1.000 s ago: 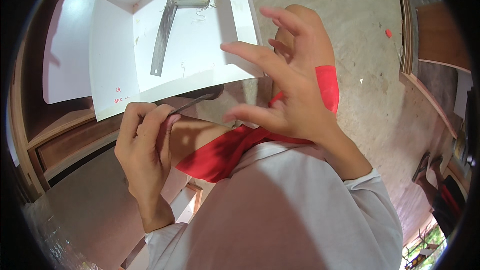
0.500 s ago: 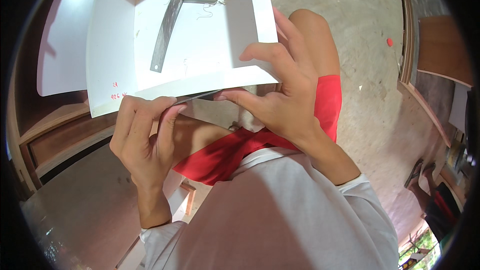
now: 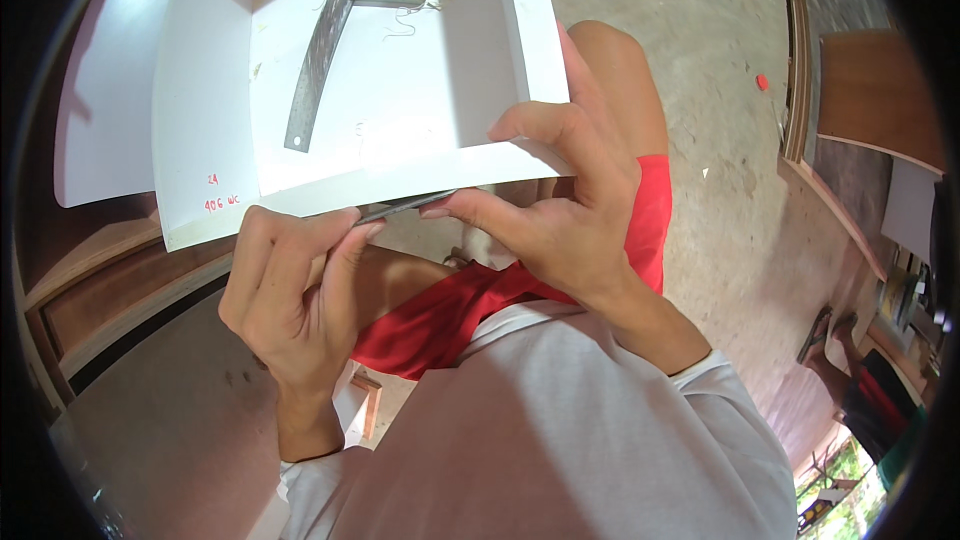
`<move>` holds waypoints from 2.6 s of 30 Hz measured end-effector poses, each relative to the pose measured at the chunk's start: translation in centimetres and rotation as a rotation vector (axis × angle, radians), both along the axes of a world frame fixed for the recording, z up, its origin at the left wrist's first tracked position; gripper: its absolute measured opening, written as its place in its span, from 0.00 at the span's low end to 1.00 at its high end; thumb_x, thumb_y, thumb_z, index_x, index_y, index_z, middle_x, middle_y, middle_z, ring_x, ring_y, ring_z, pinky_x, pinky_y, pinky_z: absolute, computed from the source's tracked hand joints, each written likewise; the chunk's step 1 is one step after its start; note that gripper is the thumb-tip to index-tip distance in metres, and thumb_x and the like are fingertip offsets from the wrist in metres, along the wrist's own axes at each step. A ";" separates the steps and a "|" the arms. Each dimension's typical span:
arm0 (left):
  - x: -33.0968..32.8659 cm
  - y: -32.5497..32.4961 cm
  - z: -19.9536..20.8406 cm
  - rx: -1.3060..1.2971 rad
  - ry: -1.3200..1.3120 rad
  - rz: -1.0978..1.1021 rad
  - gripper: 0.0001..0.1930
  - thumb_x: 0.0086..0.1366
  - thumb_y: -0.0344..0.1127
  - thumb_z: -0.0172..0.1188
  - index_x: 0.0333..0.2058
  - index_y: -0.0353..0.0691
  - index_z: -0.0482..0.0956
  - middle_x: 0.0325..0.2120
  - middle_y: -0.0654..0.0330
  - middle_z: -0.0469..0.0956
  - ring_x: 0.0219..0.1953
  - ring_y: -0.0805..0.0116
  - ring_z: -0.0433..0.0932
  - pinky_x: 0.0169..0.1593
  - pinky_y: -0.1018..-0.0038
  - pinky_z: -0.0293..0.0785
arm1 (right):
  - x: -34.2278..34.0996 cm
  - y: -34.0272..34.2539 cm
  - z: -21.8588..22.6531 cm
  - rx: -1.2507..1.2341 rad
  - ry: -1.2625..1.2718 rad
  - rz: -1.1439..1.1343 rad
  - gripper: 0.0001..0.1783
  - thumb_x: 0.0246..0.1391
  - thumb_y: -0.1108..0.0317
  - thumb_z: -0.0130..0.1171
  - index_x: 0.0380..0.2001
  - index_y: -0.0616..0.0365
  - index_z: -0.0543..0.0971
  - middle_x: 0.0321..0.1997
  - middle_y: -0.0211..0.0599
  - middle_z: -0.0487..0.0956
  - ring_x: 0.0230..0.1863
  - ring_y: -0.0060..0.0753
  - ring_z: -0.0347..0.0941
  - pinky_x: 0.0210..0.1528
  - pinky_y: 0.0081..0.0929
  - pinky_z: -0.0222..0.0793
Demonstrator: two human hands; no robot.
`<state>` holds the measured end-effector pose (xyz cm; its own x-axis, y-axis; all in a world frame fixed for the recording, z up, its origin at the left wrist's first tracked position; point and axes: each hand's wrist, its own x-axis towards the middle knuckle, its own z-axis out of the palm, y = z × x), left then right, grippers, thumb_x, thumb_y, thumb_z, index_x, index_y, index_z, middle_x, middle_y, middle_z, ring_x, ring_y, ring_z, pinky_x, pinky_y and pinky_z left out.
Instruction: The person assembles a white drawer by attaching metal brackets and a slide mechanism. They use a hammer to drive nails into the drawer sides and a sanding block to smooth the edges.
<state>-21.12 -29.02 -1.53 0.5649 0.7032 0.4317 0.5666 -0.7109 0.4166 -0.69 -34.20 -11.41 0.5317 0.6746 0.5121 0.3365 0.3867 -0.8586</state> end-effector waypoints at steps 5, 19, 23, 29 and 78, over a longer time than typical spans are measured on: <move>0.2 0.0 -0.1 -0.027 0.009 -0.007 0.09 0.55 0.22 0.79 0.35 0.33 0.89 0.26 0.60 0.77 0.25 0.71 0.73 0.29 0.75 0.67 | 0.4 -0.2 0.1 -0.008 -0.040 0.016 0.28 0.29 0.60 0.90 0.35 0.56 0.86 0.73 0.81 0.66 0.63 0.60 0.82 0.57 0.38 0.81; 0.9 -0.2 -0.1 -0.033 0.019 -0.004 0.09 0.56 0.23 0.79 0.34 0.32 0.88 0.26 0.59 0.77 0.25 0.73 0.75 0.29 0.78 0.69 | 0.7 -0.8 0.5 -0.023 -0.022 0.060 0.25 0.33 0.62 0.88 0.36 0.56 0.86 0.73 0.85 0.64 0.72 0.69 0.73 0.62 0.40 0.78; 1.1 -0.2 -0.2 -0.032 0.018 -0.013 0.09 0.56 0.23 0.80 0.34 0.32 0.88 0.26 0.59 0.77 0.25 0.73 0.75 0.29 0.78 0.69 | 0.9 -0.8 0.4 -0.009 -0.022 0.088 0.25 0.36 0.62 0.88 0.38 0.56 0.87 0.74 0.84 0.62 0.72 0.69 0.71 0.63 0.40 0.77; 1.5 -0.4 0.0 -0.021 0.021 -0.015 0.10 0.55 0.23 0.80 0.34 0.32 0.88 0.26 0.59 0.77 0.26 0.72 0.75 0.29 0.77 0.69 | 1.2 -1.0 0.4 -0.022 -0.019 0.106 0.24 0.37 0.63 0.86 0.39 0.55 0.87 0.76 0.81 0.61 0.74 0.69 0.69 0.65 0.42 0.76; 5.1 -2.2 0.0 0.010 0.067 0.060 0.08 0.55 0.27 0.81 0.32 0.38 0.89 0.24 0.64 0.78 0.25 0.71 0.73 0.32 0.74 0.62 | 5.2 -2.7 2.1 -0.174 -0.127 0.370 0.22 0.49 0.73 0.74 0.50 0.54 0.88 0.78 0.81 0.57 0.76 0.68 0.67 0.67 0.41 0.73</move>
